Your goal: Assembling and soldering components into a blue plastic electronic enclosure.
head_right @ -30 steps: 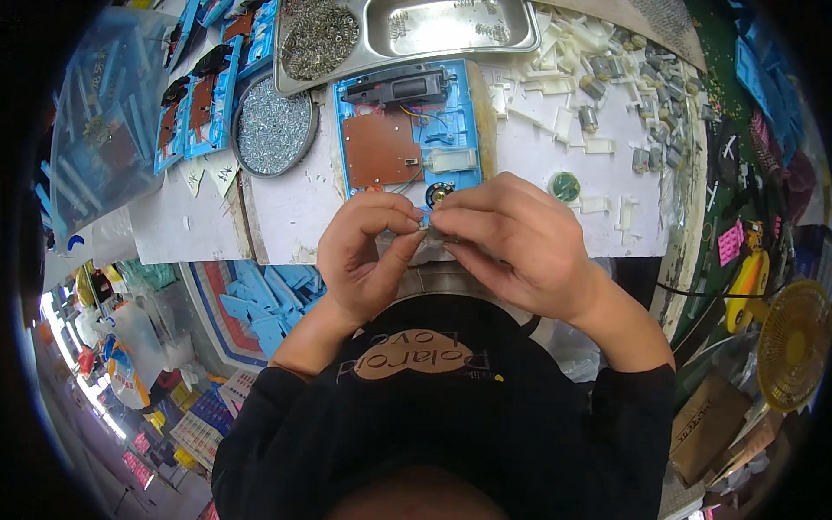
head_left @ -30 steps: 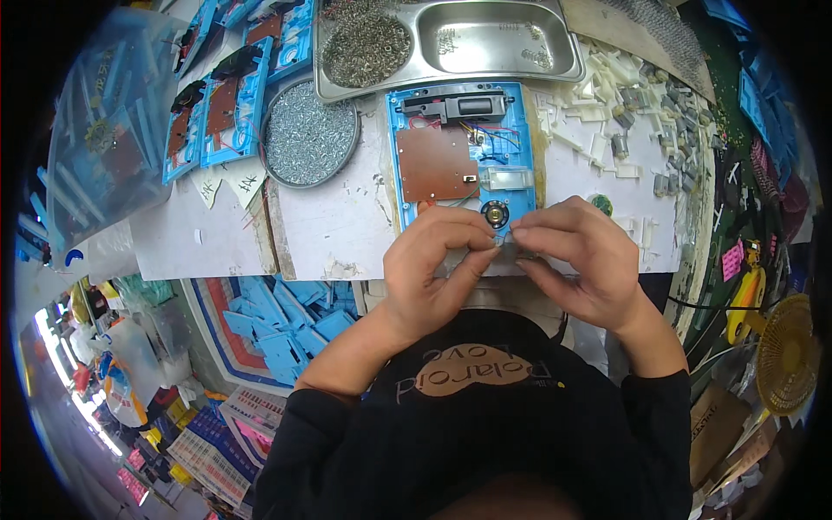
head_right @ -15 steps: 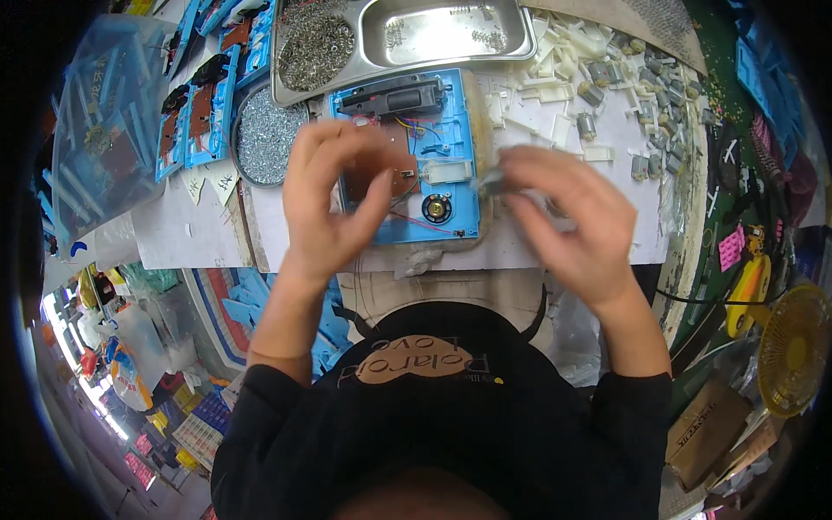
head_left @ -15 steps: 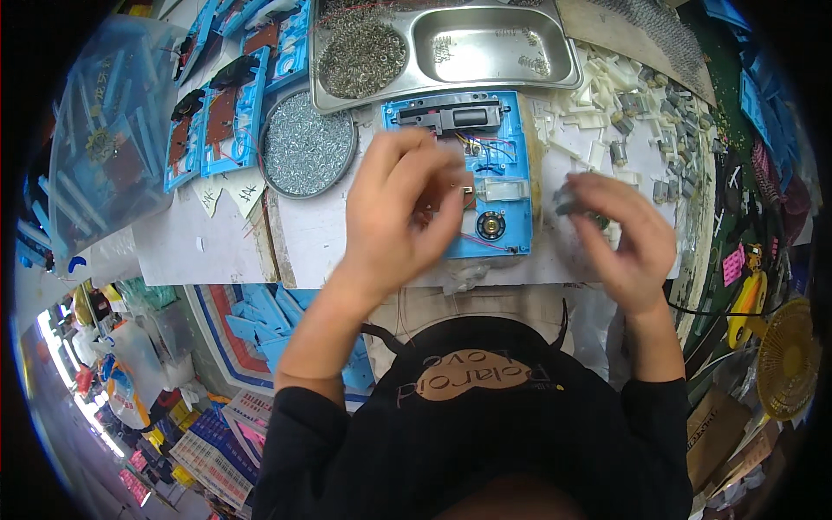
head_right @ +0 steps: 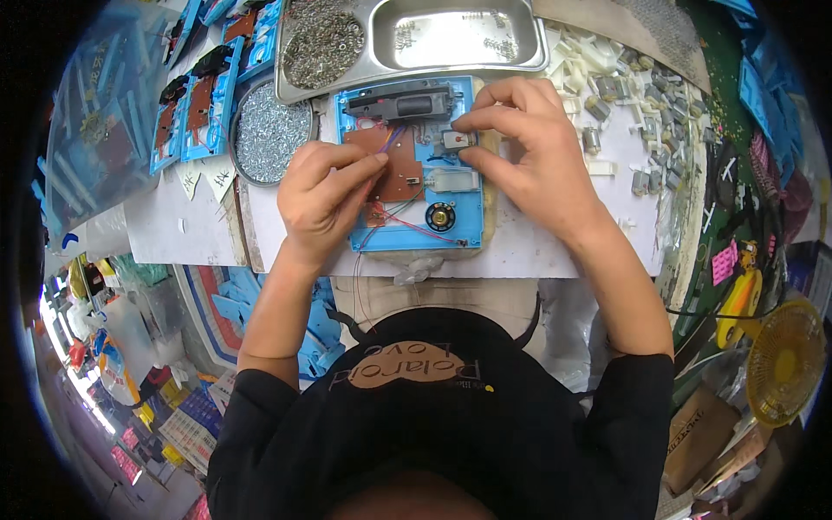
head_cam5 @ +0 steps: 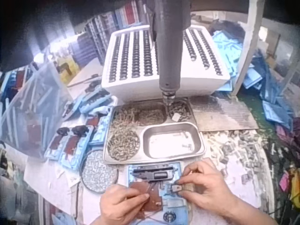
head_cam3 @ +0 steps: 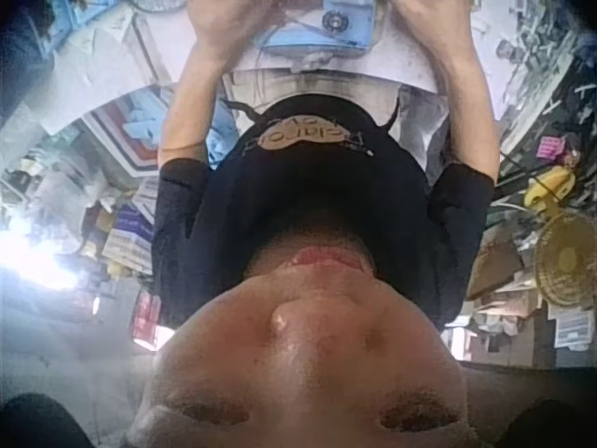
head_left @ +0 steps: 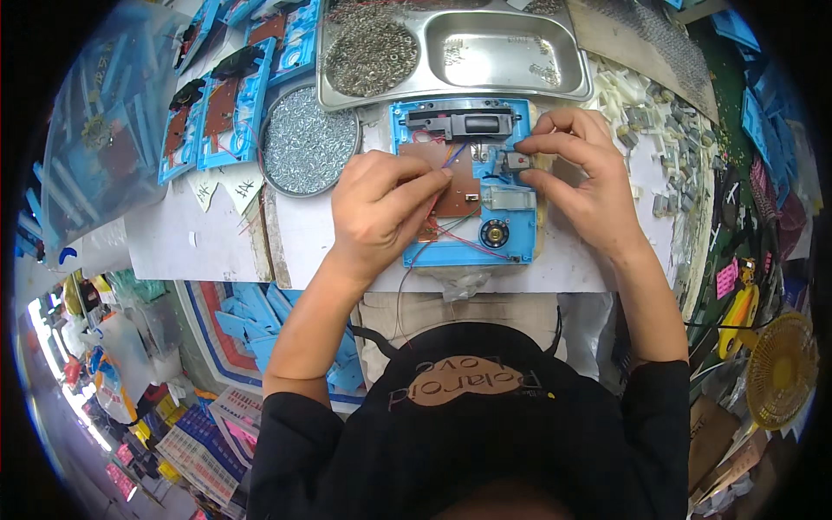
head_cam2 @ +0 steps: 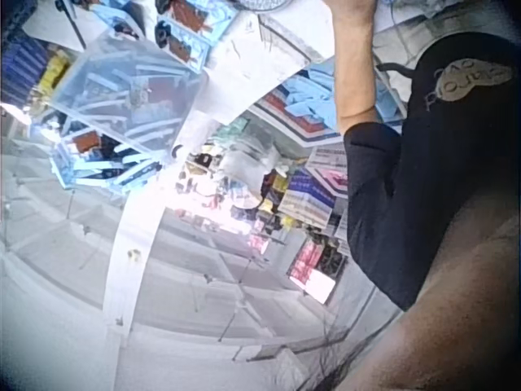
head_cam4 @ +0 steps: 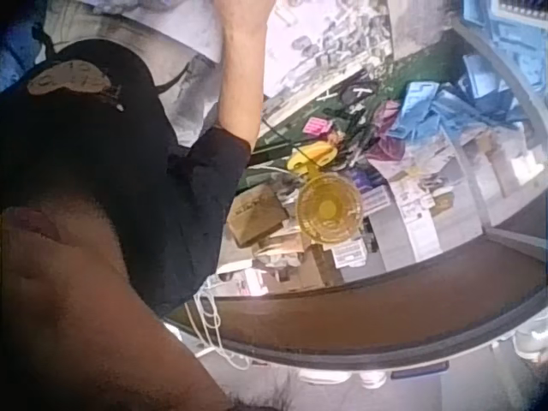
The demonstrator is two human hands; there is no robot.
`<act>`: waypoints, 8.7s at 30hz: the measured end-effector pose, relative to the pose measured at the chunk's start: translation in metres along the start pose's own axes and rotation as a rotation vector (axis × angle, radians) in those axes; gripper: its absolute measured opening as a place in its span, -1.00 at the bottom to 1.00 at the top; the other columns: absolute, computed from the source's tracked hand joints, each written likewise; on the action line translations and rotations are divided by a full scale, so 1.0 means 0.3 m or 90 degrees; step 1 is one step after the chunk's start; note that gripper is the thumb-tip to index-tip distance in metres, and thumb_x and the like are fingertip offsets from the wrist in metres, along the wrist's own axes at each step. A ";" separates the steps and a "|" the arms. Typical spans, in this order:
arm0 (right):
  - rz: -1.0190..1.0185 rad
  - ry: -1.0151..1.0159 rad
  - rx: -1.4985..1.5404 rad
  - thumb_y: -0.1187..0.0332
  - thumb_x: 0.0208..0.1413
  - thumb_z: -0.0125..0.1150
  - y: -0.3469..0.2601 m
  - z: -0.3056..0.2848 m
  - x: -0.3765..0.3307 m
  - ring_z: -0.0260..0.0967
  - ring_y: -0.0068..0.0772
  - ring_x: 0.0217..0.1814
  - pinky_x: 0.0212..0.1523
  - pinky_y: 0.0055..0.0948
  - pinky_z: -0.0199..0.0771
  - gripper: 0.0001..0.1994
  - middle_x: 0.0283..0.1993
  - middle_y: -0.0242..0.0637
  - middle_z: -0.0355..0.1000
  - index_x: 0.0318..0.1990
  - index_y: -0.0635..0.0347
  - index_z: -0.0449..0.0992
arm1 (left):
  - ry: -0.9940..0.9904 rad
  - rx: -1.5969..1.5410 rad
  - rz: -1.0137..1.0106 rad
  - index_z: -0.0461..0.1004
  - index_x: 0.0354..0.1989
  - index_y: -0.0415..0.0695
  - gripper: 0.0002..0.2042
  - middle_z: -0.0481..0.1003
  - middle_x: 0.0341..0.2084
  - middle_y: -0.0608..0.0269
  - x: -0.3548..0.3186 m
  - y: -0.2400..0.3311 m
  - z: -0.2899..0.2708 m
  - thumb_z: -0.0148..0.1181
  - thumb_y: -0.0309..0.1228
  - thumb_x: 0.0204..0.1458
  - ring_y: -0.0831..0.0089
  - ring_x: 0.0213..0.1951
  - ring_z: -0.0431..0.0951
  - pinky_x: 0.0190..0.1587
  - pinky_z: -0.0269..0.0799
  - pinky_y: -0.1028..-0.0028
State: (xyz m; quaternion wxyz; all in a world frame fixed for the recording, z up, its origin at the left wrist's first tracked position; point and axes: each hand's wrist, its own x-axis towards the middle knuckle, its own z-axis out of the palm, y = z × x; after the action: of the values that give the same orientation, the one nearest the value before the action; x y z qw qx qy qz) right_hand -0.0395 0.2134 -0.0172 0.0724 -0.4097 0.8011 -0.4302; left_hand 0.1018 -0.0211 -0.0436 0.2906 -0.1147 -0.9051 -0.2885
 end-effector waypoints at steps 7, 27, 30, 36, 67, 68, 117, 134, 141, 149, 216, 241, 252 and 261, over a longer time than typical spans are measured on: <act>0.009 -0.051 -0.087 0.46 -0.12 0.46 -0.027 0.002 0.027 0.31 -0.13 0.07 0.13 -0.24 0.34 -0.75 -0.09 -0.26 0.46 -0.21 0.17 0.68 | -0.059 -0.028 0.057 0.68 -0.19 -0.10 -0.63 0.57 -0.32 0.28 0.041 0.025 -0.027 0.44 -0.55 -0.30 0.28 -0.33 0.56 -0.31 0.45 0.35; -0.321 0.016 -0.220 0.44 -0.27 0.39 -0.098 0.143 0.152 0.36 -0.07 0.15 0.06 -0.11 0.43 -0.80 -0.03 -0.29 0.52 -0.39 0.16 0.56 | -0.016 -0.057 0.095 0.62 -0.13 -0.14 -0.66 0.58 -0.31 0.23 0.035 -0.014 -0.022 0.41 -0.51 -0.17 0.27 -0.39 0.56 -0.37 0.43 0.37; -0.346 0.042 -0.224 0.42 -0.29 0.39 -0.079 0.155 0.148 0.38 -0.09 0.14 0.05 -0.09 0.42 -0.79 -0.03 -0.30 0.52 -0.40 0.17 0.55 | 0.036 -0.069 0.034 0.59 -0.07 -0.17 -0.63 0.58 -0.35 0.23 0.023 -0.023 -0.001 0.42 -0.59 -0.14 0.29 -0.44 0.56 -0.40 0.44 0.38; -0.323 0.056 -0.225 0.44 -0.30 0.42 -0.065 0.143 0.134 0.39 -0.10 0.12 0.03 -0.11 0.43 -0.78 -0.03 -0.31 0.54 -0.42 0.17 0.54 | 0.041 -0.103 -0.107 0.51 0.03 -0.15 -0.57 0.58 -0.39 0.22 0.000 -0.009 -0.018 0.39 -0.63 -0.08 0.34 -0.44 0.56 -0.40 0.46 0.39; -0.161 0.037 -0.089 0.38 -0.10 0.49 -0.057 0.033 0.082 0.41 -0.16 -0.23 -0.14 -0.24 0.38 -0.80 -0.36 -0.27 0.50 -0.37 0.19 0.56 | 0.007 -0.218 -0.075 0.63 -0.27 -0.19 -0.86 0.65 -0.35 0.18 0.148 0.001 0.062 0.39 -0.53 -0.03 0.22 -0.35 0.67 -0.30 0.60 0.36; -0.155 0.042 -0.065 0.38 -0.10 0.50 -0.056 0.035 0.076 0.41 -0.15 -0.24 -0.15 -0.24 0.39 -0.80 -0.36 -0.27 0.50 -0.37 0.20 0.56 | 0.004 -0.222 -0.067 0.64 -0.27 -0.19 -0.86 0.65 -0.36 0.18 0.148 0.000 0.063 0.39 -0.53 -0.03 0.23 -0.36 0.67 -0.31 0.60 0.37; 0.000 0.203 0.263 0.26 0.12 0.24 0.002 -0.126 -0.339 0.28 -0.36 -0.45 -0.41 -0.37 0.23 -0.66 -0.41 -0.15 0.39 -0.10 0.41 0.54 | -0.104 0.070 0.030 0.64 -0.36 -0.05 -0.78 0.49 -0.32 0.34 0.179 0.067 0.112 0.47 -0.49 -0.26 0.32 -0.27 0.46 -0.16 0.23 0.30; -0.070 0.152 0.168 0.34 0.08 0.24 0.006 -0.082 -0.256 0.25 -0.37 -0.54 -0.52 -0.43 0.22 -0.73 -0.48 -0.19 0.45 -0.14 0.38 0.57 | -0.104 0.075 0.030 0.63 -0.33 -0.02 -0.75 0.49 -0.30 0.37 0.178 0.070 0.111 0.47 -0.50 -0.26 0.33 -0.28 0.44 -0.16 0.22 0.31; -0.029 0.162 0.191 0.32 0.10 0.24 0.000 -0.111 -0.284 0.26 -0.38 -0.50 -0.46 -0.43 0.23 -0.72 -0.45 -0.19 0.42 -0.14 0.39 0.55 | -0.109 0.079 0.030 0.64 -0.32 -0.02 -0.75 0.49 -0.30 0.36 0.177 0.070 0.108 0.47 -0.50 -0.25 0.33 -0.28 0.44 -0.15 0.22 0.31; 0.003 0.179 0.213 0.29 0.14 0.25 0.003 -0.125 -0.301 0.28 -0.39 -0.44 -0.39 -0.44 0.23 -0.68 -0.40 -0.17 0.43 -0.11 0.42 0.54 | -0.104 0.080 0.030 0.64 -0.32 -0.03 -0.75 0.50 -0.29 0.35 0.178 0.075 0.107 0.48 -0.50 -0.24 0.32 -0.26 0.45 -0.13 0.24 0.30; -0.061 0.185 0.157 0.33 0.06 0.28 0.023 -0.096 -0.246 0.25 -0.38 -0.56 -0.53 -0.45 0.20 -0.72 -0.51 -0.21 0.40 -0.18 0.41 0.58 | -0.101 0.064 0.031 0.59 -0.32 -0.20 -0.75 0.55 -0.40 0.20 0.199 0.092 0.127 0.43 -0.67 -0.23 0.24 -0.40 0.57 -0.36 0.48 0.36; -0.071 0.196 0.138 0.34 0.04 0.27 0.013 -0.081 -0.230 0.23 -0.39 -0.58 -0.55 -0.44 0.18 -0.74 -0.56 -0.24 0.35 -0.21 0.40 0.58 | -0.123 0.070 0.023 0.59 -0.32 -0.18 -0.75 0.55 -0.40 0.22 0.192 0.087 0.124 0.41 -0.65 -0.23 0.26 -0.38 0.57 -0.34 0.50 0.34; -0.073 0.189 0.138 0.32 0.07 0.27 0.013 -0.089 -0.232 0.24 -0.40 -0.57 -0.55 -0.45 0.18 -0.73 -0.54 -0.23 0.36 -0.20 0.40 0.57 | -0.122 0.073 0.030 0.58 -0.32 -0.17 -0.75 0.55 -0.41 0.23 0.195 0.086 0.124 0.41 -0.65 -0.24 0.26 -0.39 0.56 -0.35 0.49 0.35; -0.082 0.186 0.130 0.34 0.07 0.27 0.010 -0.082 -0.223 0.26 -0.38 -0.58 -0.55 -0.45 0.21 -0.74 -0.52 -0.20 0.42 -0.21 0.40 0.57 | -0.118 0.071 0.029 0.58 -0.32 -0.17 -0.75 0.55 -0.41 0.23 0.192 0.085 0.125 0.40 -0.65 -0.24 0.26 -0.39 0.55 -0.35 0.49 0.34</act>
State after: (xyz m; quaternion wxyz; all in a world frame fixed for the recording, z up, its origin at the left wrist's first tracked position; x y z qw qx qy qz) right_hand -0.0090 0.2779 -0.0200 -0.0316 -0.3839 0.7274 -0.5679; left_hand 0.0479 0.0239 -0.0227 0.2183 -0.1452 -0.9398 -0.2192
